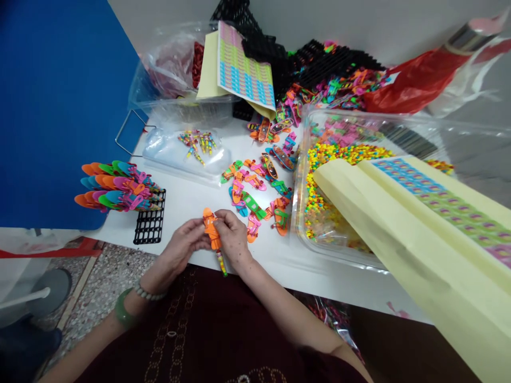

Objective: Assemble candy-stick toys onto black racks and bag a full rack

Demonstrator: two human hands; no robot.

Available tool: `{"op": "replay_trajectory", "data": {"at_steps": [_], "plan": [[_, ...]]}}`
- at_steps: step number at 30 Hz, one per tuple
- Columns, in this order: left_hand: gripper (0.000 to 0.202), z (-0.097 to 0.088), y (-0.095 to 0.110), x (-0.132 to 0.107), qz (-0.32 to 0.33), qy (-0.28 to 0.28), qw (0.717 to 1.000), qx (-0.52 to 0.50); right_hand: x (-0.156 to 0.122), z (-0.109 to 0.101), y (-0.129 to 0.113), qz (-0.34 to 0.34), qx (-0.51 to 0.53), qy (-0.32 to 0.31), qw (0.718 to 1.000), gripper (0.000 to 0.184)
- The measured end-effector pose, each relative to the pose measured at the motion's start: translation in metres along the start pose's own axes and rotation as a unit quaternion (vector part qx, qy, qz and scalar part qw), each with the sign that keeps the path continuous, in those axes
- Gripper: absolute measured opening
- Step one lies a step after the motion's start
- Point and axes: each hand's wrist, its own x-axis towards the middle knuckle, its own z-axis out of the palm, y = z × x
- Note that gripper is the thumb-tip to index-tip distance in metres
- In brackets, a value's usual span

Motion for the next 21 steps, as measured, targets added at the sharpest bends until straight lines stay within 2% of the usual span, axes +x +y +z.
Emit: {"op": "replay_trajectory", "data": {"at_steps": [2,3,5,7,9,11,14,17,19,21], "plan": [[0.042,-0.001,-0.003,-0.003,-0.062,-0.058,0.996,0.039,0.001,0.002,-0.005,-0.011,-0.023,-0.015,1.0,0.021],[0.04,-0.002,-0.004,-0.004,-0.077,-0.067,0.994,0.044,0.002,0.002,-0.007,-0.025,-0.042,-0.034,0.998,0.021],[0.035,-0.007,-0.003,-0.003,-0.072,-0.042,0.996,0.027,0.005,-0.005,-0.012,-0.078,-0.095,-0.058,0.991,0.022],[0.029,-0.014,0.001,-0.001,-0.035,0.008,0.999,-0.005,0.009,-0.02,-0.015,-0.143,-0.163,-0.032,0.976,0.023],[0.023,-0.022,0.007,0.0,0.001,0.054,0.997,-0.046,0.009,-0.04,-0.015,-0.176,-0.239,0.021,0.955,0.024],[0.021,-0.028,0.012,0.001,0.017,0.072,0.994,-0.087,0.005,-0.058,-0.012,-0.185,-0.32,0.051,0.928,0.024],[0.024,-0.032,0.013,0.002,0.018,0.036,0.991,-0.131,-0.013,-0.07,-0.005,-0.21,-0.436,0.039,0.875,0.025],[0.024,-0.031,0.011,0.004,0.009,-0.01,0.987,-0.16,-0.03,-0.068,0.002,-0.23,-0.505,0.002,0.832,0.027],[0.022,-0.031,0.01,0.005,-0.003,-0.018,0.984,-0.176,-0.035,-0.067,0.003,-0.229,-0.513,0.0,0.828,0.028],[0.021,-0.03,0.01,0.006,-0.006,-0.01,0.983,-0.182,-0.034,-0.065,0.0,-0.219,-0.489,0.003,0.844,0.026]]}}
